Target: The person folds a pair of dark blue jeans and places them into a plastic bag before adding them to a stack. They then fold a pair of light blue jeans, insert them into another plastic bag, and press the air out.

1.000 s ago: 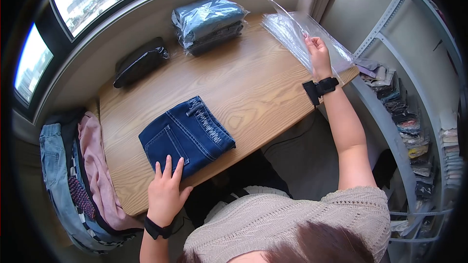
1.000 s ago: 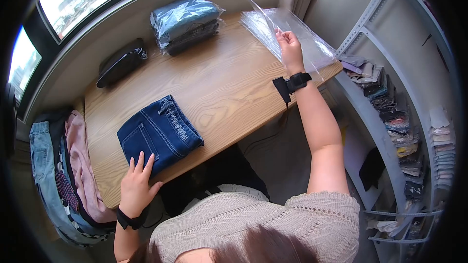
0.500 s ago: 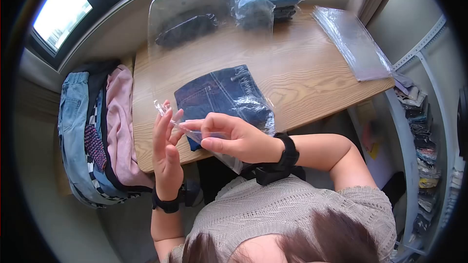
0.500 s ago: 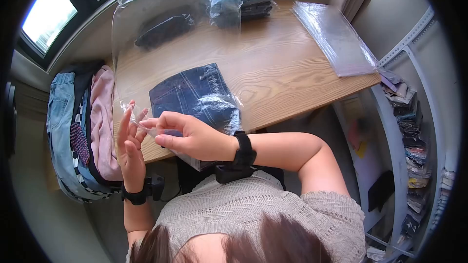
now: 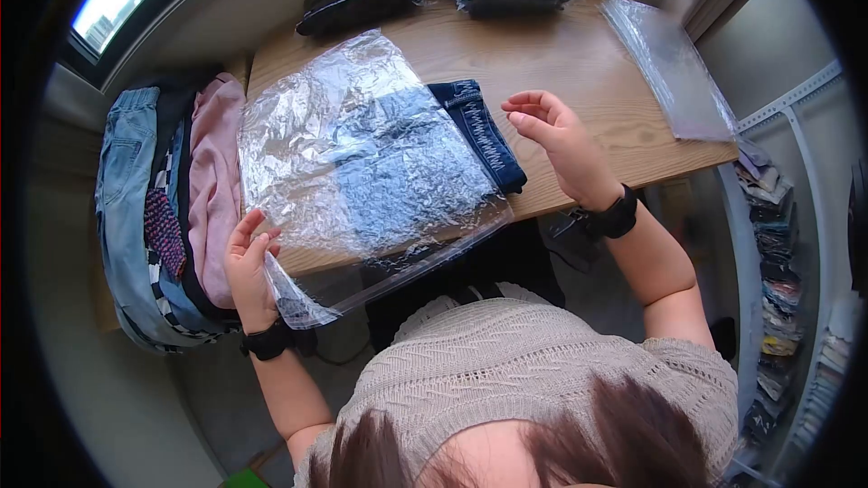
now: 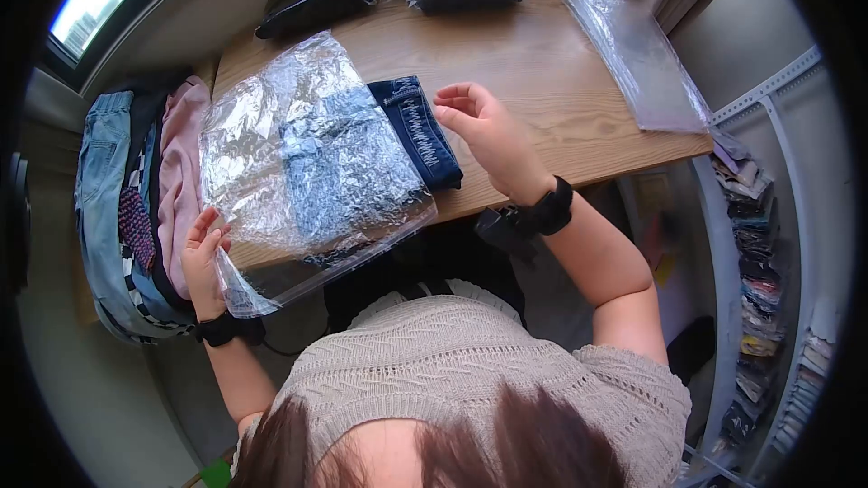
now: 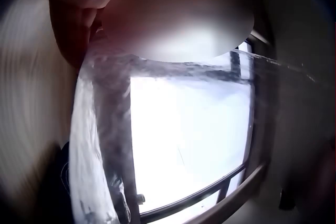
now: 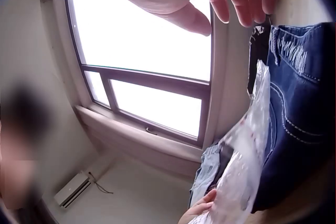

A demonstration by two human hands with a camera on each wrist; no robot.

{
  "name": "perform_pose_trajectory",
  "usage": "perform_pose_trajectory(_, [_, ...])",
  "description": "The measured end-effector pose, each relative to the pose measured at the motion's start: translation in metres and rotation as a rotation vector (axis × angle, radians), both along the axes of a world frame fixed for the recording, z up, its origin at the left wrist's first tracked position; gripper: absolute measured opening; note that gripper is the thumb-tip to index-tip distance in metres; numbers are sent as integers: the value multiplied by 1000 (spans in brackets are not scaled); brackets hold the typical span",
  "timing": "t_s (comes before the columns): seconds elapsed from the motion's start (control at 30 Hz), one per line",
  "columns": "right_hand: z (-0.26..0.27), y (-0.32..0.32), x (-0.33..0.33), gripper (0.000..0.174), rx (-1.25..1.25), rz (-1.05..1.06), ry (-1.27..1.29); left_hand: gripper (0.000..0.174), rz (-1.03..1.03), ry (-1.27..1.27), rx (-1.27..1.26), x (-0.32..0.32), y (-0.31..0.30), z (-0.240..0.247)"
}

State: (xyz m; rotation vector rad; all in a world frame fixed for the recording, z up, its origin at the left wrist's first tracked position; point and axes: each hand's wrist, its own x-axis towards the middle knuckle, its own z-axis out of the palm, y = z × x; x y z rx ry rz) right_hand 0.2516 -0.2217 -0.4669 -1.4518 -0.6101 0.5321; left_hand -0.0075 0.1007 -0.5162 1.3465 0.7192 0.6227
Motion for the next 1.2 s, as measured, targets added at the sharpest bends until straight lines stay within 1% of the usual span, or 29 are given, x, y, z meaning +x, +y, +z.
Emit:
perform_pose_trajectory(0.07, [-18, -8, 13, 44, -261, -238, 149, 37, 34, 15, -16, -18, 24, -17])
perform_pose_trajectory(0.1, [-25, -7, 17, 44, -262, -238, 150, 38, 67, 22, -23, -24, 32, -24])
perform_pose_trajectory(0.17, [-35, -4, 21, 55, -510, -35, 353, 38, 70, 52, -20, -33, 40, -36])
perform_pose_trajectory(0.2, [-33, 0, 21, 55, -509, -32, 355, 38, 76, 82, -16, -36, 41, -39])
perform_pose_trajectory(0.27, [-30, 10, 21, 52, -682, 22, 187, 38, 71, 71, -31, -41, 40, -46])
perform_pose_trajectory(0.3, [-36, 12, 23, 52, -678, 28, 186, 38, 61, 55, -48, -42, 39, -47])
perform_pose_trajectory(0.37, [-53, 15, 29, 49, -500, 174, 230, 37, 63, 51, -38, -42, 37, -49])
perform_pose_trajectory(0.5, [-48, 16, 23, 44, -480, 126, 295, 37, 49, 49, -25, -38, 37, -50])
perform_pose_trajectory(0.57, [-48, 15, 25, 53, -603, 75, 242, 38, 51, 53, -28, -31, 36, -50])
perform_pose_trajectory(0.6, [-46, 17, 20, 53, -604, 68, 247, 38, 56, 56, -27, -28, 36, -50])
perform_pose_trajectory(0.67, [-43, 25, 8, 67, -471, -114, 264, 39, 44, 54, -26, -22, 35, -50])
perform_pose_trajectory(0.7, [-46, 28, 8, 80, -480, -77, 166, 39, 42, 47, -25, -19, 34, -49])
perform_pose_trajectory(0.73, [-48, 27, 7, 80, -477, -85, 171, 39, 33, 49, -21, -17, 33, -47])
perform_pose_trajectory(0.8, [-45, 29, 0, 81, -445, -36, 67, 38, 57, 65, -10, -11, 30, -45])
perform_pose_trajectory(0.87, [-54, 30, 1, 80, -436, -20, 72, 38, 51, 56, -2, -7, 29, -47])
perform_pose_trajectory(0.93, [-61, 27, -2, 78, -341, -13, 28, 38, 55, 44, 0, -4, 26, -48])
perform_pose_trajectory(1.0, [-61, 11, 7, 77, -340, -16, 19, 39, 67, 18, 18, 2, 24, -47])
perform_pose_trajectory(1.07, [-59, -16, 31, 76, -445, -46, 29, 39, 59, 33, 32, 7, 22, -43])
perform_pose_trajectory(1.13, [-45, -51, 54, 76, -398, -37, 177, 40, 32, 46, 46, 14, 23, -44])
perform_pose_trajectory(1.2, [-31, -88, 78, 75, -487, -41, 182, 40, 9, 34, 76, 22, 26, -48])
